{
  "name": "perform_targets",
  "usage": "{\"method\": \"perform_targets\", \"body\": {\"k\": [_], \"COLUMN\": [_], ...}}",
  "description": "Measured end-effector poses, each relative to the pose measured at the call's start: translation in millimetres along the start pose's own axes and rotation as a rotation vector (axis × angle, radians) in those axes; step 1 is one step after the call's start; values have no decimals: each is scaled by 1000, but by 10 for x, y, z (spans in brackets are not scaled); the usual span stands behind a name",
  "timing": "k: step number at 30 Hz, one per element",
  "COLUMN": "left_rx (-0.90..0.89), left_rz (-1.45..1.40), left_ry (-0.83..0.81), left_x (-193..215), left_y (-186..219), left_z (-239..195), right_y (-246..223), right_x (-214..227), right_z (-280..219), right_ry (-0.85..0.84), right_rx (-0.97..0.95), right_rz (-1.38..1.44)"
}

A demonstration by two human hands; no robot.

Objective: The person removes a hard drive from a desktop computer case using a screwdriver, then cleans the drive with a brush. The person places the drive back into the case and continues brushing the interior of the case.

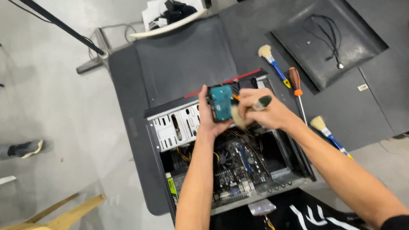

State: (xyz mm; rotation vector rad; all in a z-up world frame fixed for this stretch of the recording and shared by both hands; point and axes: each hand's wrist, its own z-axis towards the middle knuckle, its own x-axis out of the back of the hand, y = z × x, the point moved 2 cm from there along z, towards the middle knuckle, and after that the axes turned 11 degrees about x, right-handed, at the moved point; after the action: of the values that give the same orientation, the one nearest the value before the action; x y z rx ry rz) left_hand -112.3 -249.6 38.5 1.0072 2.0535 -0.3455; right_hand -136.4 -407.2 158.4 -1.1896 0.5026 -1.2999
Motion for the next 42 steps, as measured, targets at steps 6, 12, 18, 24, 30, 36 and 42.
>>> {"method": "perform_targets", "body": {"k": [6,12,18,24,30,36,42], "left_rx": [-17,-33,-45,-35,-18,44,17], "left_rz": [3,-45,49,39,17,-12,4], "left_ry": [2,-21,-17,-45,-111,-185,-172], "left_x": [-147,-185,-300,-404,-636,-508,-461], "left_y": [-17,-2,-13,-32,-86,-33,-59], "left_z": [-139,-166,-240,-408,-627,-493,-477], "right_y": [29,470,432,552,1835,980,1991], "right_x": [-53,440,578,1145,1210,1070,1500], "right_z": [-70,-165,-333,-686,-1811,-1703,-2744], "right_ry": [51,348,317,424,811,310,195], "right_rx": [83,123,60,44,-549,-783,-736], "right_rz": [7,-154,-158,-199,-166,-175,-874]}}
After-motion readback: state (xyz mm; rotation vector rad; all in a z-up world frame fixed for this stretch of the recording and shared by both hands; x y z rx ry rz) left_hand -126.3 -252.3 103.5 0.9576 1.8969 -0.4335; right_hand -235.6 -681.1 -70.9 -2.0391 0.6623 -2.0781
